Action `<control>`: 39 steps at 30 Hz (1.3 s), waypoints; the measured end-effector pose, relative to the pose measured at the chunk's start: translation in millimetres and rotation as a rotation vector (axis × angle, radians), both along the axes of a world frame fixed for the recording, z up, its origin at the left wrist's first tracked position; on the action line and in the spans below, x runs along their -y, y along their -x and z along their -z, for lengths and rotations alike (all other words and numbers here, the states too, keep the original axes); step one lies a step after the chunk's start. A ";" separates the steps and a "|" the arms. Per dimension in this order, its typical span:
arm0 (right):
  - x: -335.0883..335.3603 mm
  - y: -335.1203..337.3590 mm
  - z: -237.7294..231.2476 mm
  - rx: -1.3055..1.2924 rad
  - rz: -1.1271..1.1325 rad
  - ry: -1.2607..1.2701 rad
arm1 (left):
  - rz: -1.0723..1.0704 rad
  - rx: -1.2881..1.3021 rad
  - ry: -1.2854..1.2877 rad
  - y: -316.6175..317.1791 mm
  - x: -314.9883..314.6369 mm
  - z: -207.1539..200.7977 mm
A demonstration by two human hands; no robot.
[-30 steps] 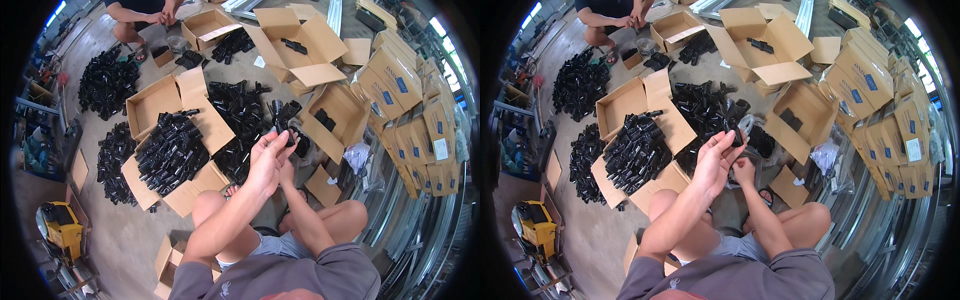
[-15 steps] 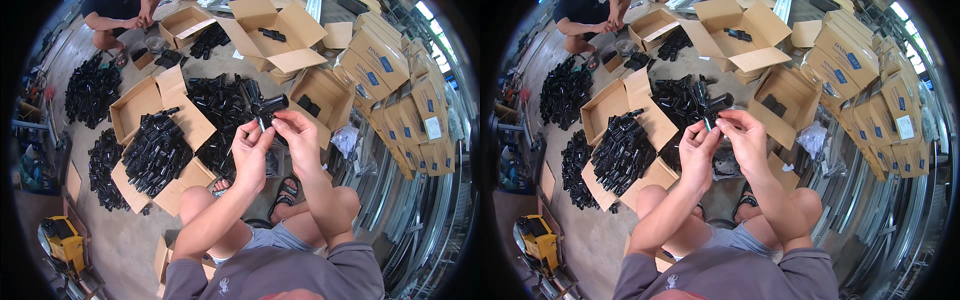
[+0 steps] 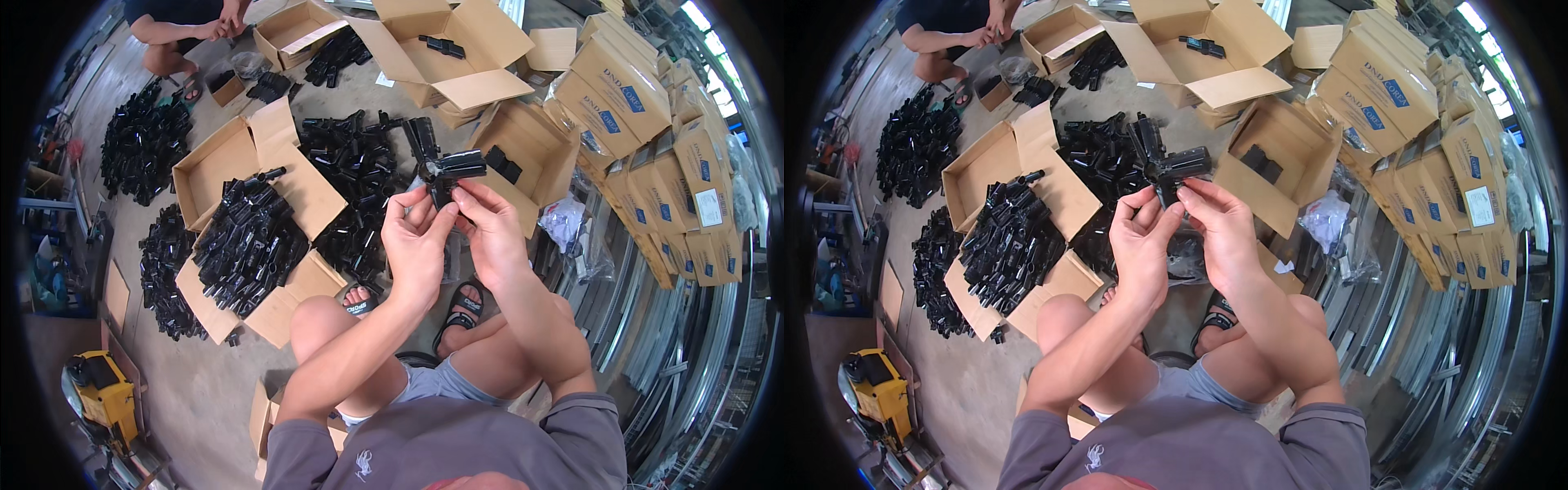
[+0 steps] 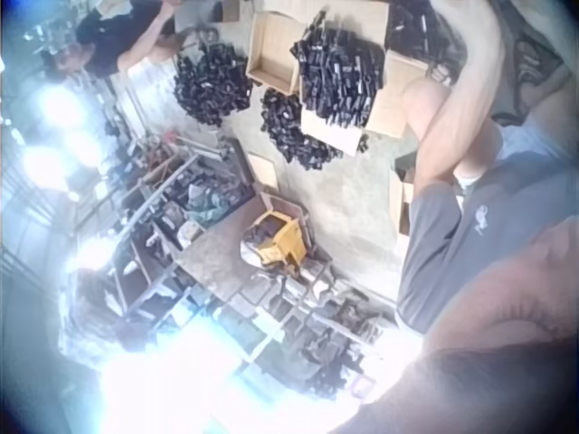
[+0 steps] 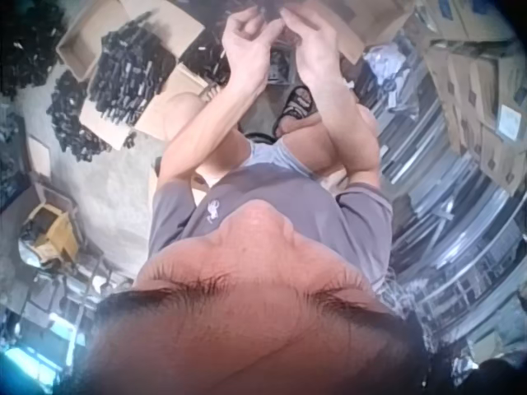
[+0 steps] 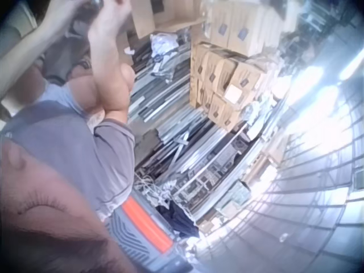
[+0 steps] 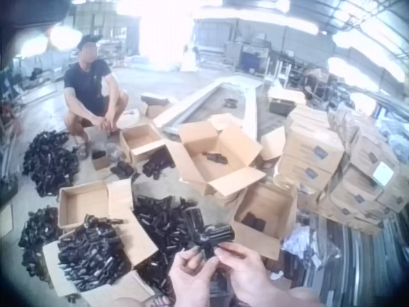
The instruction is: The person assembles black plastic joint components by hand, snapping pieces together and checking the fit before placing them into cardboard boxes on the floor.
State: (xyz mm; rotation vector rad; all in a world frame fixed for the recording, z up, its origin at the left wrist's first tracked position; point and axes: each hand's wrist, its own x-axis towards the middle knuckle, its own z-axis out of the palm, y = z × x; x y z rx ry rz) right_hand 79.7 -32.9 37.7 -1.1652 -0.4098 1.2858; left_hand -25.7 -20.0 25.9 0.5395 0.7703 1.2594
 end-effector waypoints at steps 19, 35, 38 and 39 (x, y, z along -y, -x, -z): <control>5.5 -17.1 14.8 0.324 0.015 -0.192 | -0.008 -0.131 -0.140 -14.6 1.8 11.2; 10.9 -28.7 11.1 0.382 -0.036 -0.125 | 0.124 -0.035 0.026 -10.6 0.8 9.5; 12.8 -37.8 15.6 0.617 0.088 -0.172 | 0.205 0.000 0.207 -4.6 -1.2 1.6; 12.2 -40.1 16.6 0.616 0.088 -0.171 | 0.204 -0.001 0.208 -1.1 -2.7 1.8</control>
